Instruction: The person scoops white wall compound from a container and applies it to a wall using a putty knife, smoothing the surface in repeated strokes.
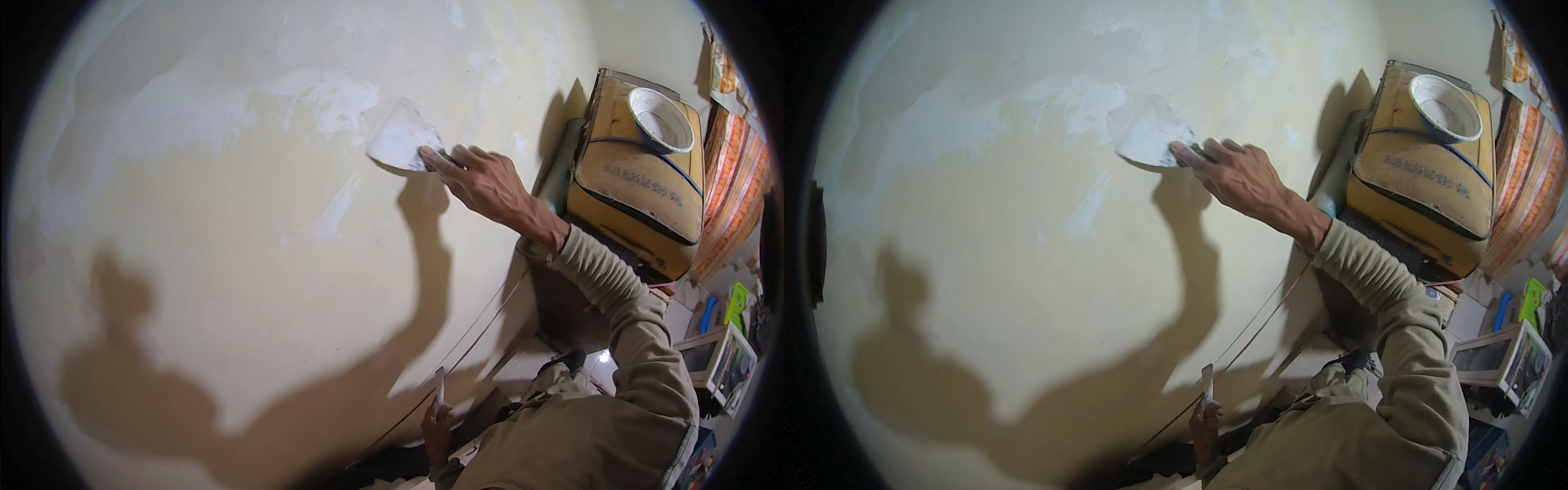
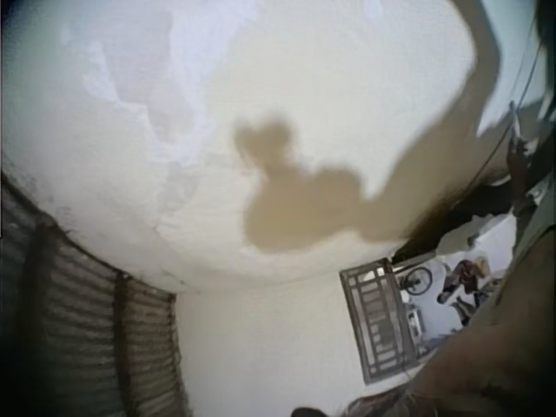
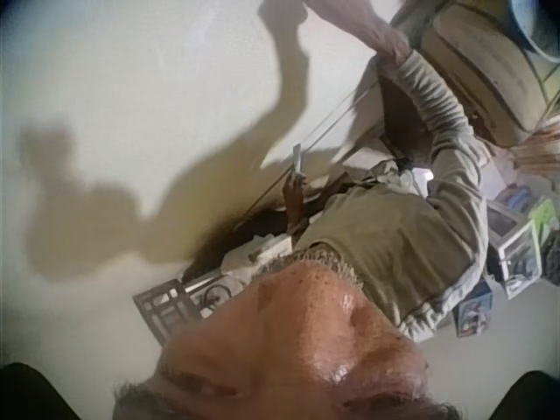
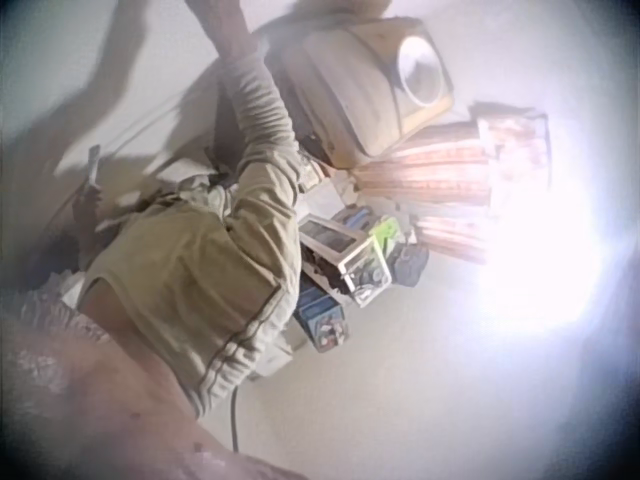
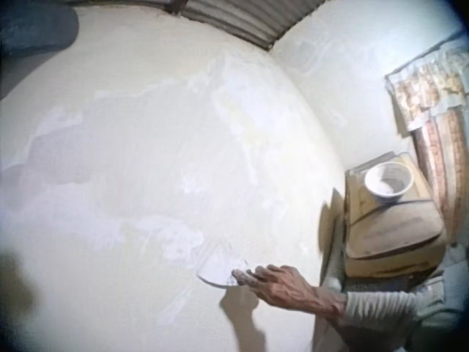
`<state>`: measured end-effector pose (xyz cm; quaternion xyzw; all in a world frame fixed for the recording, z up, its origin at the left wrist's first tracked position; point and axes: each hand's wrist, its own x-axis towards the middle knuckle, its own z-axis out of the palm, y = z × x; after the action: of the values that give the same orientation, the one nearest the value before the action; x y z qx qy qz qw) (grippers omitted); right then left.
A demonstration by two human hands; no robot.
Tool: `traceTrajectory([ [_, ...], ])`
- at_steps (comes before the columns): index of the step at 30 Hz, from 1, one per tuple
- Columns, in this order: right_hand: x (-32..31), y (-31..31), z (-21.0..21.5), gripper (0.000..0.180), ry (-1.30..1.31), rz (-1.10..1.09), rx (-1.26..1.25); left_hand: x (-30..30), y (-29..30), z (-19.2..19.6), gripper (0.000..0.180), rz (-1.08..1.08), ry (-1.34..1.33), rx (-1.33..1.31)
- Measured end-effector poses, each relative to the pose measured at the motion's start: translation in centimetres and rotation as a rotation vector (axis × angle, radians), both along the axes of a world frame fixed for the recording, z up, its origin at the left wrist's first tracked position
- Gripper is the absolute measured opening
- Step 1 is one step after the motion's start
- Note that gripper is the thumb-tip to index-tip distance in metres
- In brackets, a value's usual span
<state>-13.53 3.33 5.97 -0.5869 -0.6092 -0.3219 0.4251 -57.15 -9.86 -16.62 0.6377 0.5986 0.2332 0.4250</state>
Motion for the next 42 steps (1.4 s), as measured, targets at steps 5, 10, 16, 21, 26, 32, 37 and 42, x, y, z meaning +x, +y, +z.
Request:
traceTrajectory([
  [5,-1.3,-0.2,-5.5,0.068,0.131,0.030,-0.103,-1.0,0.0,-1.0,0.039,0.009,0.051,0.006],
  [10,-4.4,-4.6,-7.6,0.065,0.248,0.042,-0.206,0.6,0.4,0.4,0.042,-0.052,0.031,-0.027],
  [16,-4.1,-2.6,2.2,0.067,-0.108,0.033,0.087,0.2,0.6,0.0,0.036,-0.116,-0.008,0.039],
  [21,-2.5,-2.1,1.4,0.067,-0.105,0.020,0.033,-0.2,0.9,-1.2,0.033,-0.083,-0.013,0.042],
  [26,-0.9,-5.1,-6.9,0.065,0.067,0.022,-0.213,0.4,-0.4,-1.1,0.033,-0.005,-0.080,0.039],
  [32,-1.2,-3.8,2.6,0.068,-0.125,0.025,0.095,2.0,0.9,1.3,0.032,-0.111,-0.003,0.028],
  [37,0.5,0.1,7.4,0.063,-0.283,-0.039,0.200,2.2,1.3,0.1,0.029,-0.140,-0.009,0.085],
  [42,4.5,0.4,4.5,0.063,-0.172,-0.063,0.124,1.4,-0.2,-1.1,0.030,-0.056,-0.010,0.056],
])
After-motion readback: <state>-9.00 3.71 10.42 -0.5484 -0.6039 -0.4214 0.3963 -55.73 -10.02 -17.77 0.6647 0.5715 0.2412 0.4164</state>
